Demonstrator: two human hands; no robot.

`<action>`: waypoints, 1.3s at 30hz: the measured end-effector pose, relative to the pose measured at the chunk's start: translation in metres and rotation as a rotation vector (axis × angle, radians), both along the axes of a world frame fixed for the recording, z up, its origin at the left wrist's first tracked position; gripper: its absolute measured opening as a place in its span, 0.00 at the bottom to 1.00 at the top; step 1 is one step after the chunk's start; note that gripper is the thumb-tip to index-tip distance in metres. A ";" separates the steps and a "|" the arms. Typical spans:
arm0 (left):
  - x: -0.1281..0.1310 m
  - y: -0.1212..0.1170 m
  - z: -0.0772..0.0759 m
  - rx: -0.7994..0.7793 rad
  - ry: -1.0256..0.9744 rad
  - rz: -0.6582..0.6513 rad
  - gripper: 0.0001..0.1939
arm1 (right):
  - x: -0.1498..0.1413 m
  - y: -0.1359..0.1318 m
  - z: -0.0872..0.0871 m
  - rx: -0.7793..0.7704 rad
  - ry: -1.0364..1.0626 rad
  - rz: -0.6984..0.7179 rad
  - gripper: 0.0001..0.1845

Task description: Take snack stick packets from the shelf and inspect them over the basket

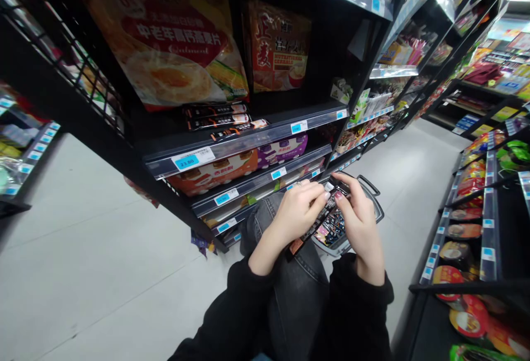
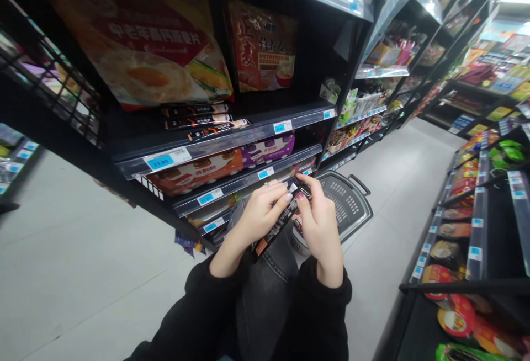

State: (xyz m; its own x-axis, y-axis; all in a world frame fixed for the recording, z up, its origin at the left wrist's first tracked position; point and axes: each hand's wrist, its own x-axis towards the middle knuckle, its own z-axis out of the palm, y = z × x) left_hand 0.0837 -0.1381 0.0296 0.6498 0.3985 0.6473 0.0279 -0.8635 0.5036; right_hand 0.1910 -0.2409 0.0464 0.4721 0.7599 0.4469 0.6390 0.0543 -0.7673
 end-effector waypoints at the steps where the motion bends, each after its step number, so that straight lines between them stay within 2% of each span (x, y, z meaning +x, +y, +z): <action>1: 0.001 0.001 -0.002 -0.018 -0.014 -0.015 0.19 | 0.000 0.002 -0.002 0.016 0.011 -0.019 0.15; 6: 0.009 -0.003 -0.010 0.039 -0.018 -0.105 0.17 | 0.005 0.012 -0.010 0.166 0.066 -0.082 0.09; 10: 0.012 -0.011 -0.009 -0.159 0.048 -0.159 0.10 | 0.011 0.013 -0.013 0.354 0.161 -0.311 0.08; 13: 0.010 -0.011 -0.006 -0.290 0.114 -0.246 0.14 | 0.021 0.009 -0.014 0.538 0.241 -0.464 0.08; 16: 0.007 -0.005 -0.005 -0.386 0.163 -0.344 0.13 | 0.031 0.004 -0.015 0.650 0.299 -0.548 0.08; 20: 0.006 0.000 -0.008 -0.622 0.143 -0.391 0.12 | 0.036 0.001 -0.016 0.734 0.452 -0.526 0.09; 24: 0.005 0.006 -0.012 -0.968 0.067 -0.570 0.19 | 0.033 0.002 -0.014 0.786 0.569 -0.443 0.10; 29: -0.005 0.021 -0.015 -1.105 0.075 -0.774 0.28 | 0.030 0.003 -0.012 0.777 0.617 -0.433 0.11; 32: -0.008 0.026 -0.018 -1.211 -0.012 -0.840 0.30 | 0.030 0.003 -0.011 0.761 0.605 -0.430 0.11; 34: -0.007 0.028 -0.018 -1.284 -0.129 -0.803 0.27 | 0.033 -0.001 -0.010 0.765 0.607 -0.423 0.12; 35: -0.005 0.028 -0.018 -1.315 -0.207 -0.738 0.24 | 0.035 -0.003 -0.011 0.741 0.607 -0.405 0.15; 37: -0.001 0.029 -0.017 -1.353 -0.384 -0.512 0.20 | 0.040 -0.011 -0.012 0.591 0.585 -0.323 0.21; 39: 0.003 0.032 -0.017 -1.357 -0.547 -0.267 0.21 | 0.043 -0.019 -0.012 0.338 0.528 -0.205 0.24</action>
State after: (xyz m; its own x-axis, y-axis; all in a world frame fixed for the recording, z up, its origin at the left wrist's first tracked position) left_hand 0.0863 -0.1061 0.0123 0.6038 0.7940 0.0707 -0.5056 0.3128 0.8041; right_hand 0.2344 -0.2599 0.0341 0.8135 0.4896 0.3138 0.2041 0.2649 -0.9424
